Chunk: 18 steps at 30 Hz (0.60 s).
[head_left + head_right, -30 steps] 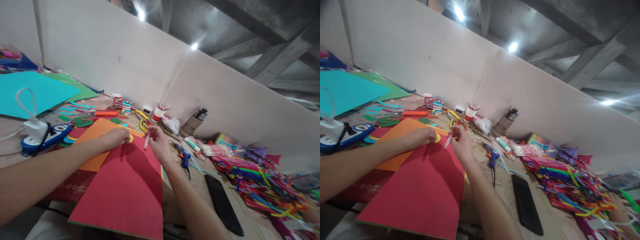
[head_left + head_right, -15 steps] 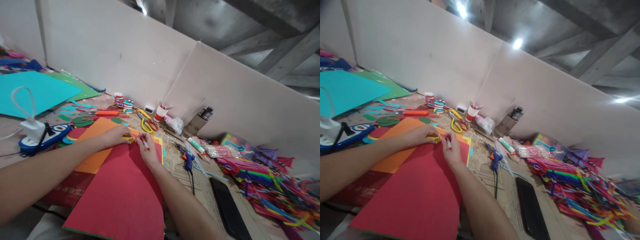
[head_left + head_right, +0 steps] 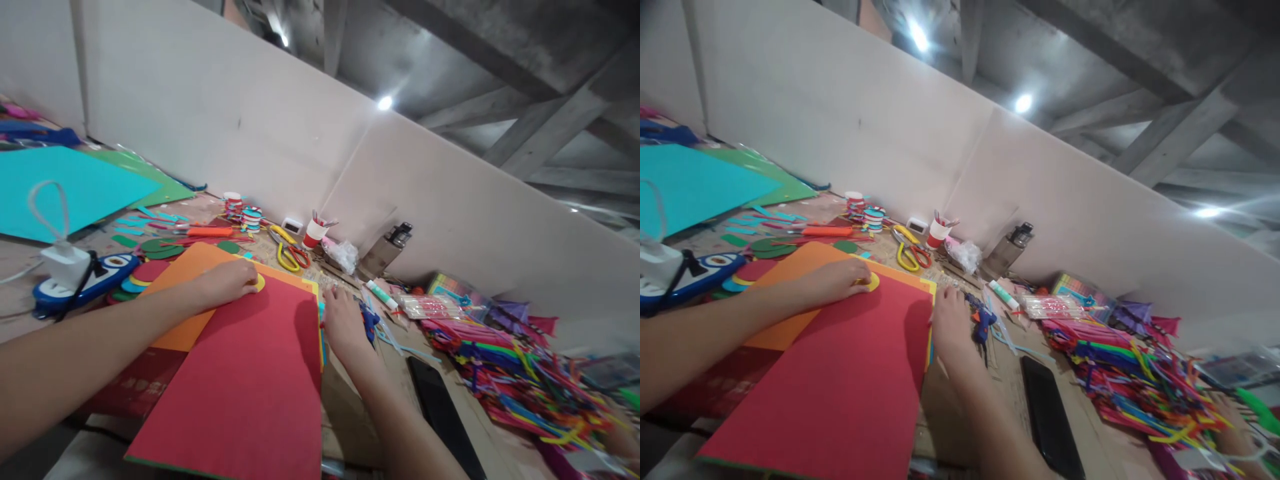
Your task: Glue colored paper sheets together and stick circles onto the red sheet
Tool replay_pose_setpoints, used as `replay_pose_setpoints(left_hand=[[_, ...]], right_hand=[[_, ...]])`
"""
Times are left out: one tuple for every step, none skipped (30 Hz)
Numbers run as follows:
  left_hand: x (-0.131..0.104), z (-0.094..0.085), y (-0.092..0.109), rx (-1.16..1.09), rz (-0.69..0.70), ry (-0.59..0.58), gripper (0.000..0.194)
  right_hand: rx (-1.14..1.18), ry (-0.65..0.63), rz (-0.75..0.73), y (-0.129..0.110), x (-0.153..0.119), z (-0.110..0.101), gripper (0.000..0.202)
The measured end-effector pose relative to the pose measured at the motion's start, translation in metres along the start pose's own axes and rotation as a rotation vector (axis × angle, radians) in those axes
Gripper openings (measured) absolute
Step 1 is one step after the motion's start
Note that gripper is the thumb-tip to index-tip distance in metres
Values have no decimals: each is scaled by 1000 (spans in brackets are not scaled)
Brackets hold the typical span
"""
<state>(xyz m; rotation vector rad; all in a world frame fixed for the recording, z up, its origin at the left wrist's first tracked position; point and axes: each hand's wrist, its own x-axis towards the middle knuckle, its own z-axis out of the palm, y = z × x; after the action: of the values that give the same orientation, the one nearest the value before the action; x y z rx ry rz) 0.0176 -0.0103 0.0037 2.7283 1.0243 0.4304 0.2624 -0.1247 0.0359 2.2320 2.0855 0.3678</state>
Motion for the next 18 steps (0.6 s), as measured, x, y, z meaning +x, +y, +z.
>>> replay_pose_setpoints(left_hand=[[-1, 0, 2, 20, 4, -13, 22], [-1, 2, 4, 37, 9, -19, 24], [-1, 4, 4, 50, 14, -13, 25], [-1, 6, 4, 64, 18, -6, 26], [-1, 9, 3, 79, 22, 2, 26], [-1, 12, 3, 94, 26, 11, 27], [-1, 14, 2, 106, 32, 20, 28], [-1, 16, 2, 115, 40, 27, 29], [-1, 16, 1, 120, 47, 32, 30], [-1, 17, 2, 124, 50, 34, 30], [-2, 16, 2, 127, 51, 32, 31], [-2, 15, 3, 130, 48, 26, 31], [-2, 15, 3, 132, 43, 23, 32], [-2, 14, 4, 132, 39, 21, 32], [-2, 14, 4, 130, 38, 21, 32], [-2, 14, 4, 127, 40, 24, 31], [-2, 14, 3, 122, 42, 28, 31], [-2, 15, 3, 117, 45, 34, 30]], right_hand=[[-69, -40, 26, 3, -6, -1, 33], [-117, -74, 38, 5, -11, 0, 32], [-148, -101, 41, 6, -16, 1, 31], [-167, -122, 37, 6, -20, 3, 32], [-177, -138, 34, 5, -23, 5, 34], [-183, -151, 34, 5, -25, 7, 37], [-186, -163, 37, 4, -26, 9, 39], [-183, -174, 40, 3, -27, 10, 42], [-177, -185, 41, 3, -27, 10, 43], [-167, -191, 40, 2, -27, 10, 45], [-158, -192, 38, 2, -27, 10, 45], [-150, -188, 35, 3, -27, 10, 46], [-143, -184, 32, 3, -27, 9, 46], [-136, -180, 31, 4, -27, 9, 47], [-126, -175, 31, 6, -27, 9, 47], [-114, -171, 32, 7, -27, 10, 48], [-98, -164, 34, 8, -27, 11, 49], [-80, -155, 37, 10, -28, 11, 50]])
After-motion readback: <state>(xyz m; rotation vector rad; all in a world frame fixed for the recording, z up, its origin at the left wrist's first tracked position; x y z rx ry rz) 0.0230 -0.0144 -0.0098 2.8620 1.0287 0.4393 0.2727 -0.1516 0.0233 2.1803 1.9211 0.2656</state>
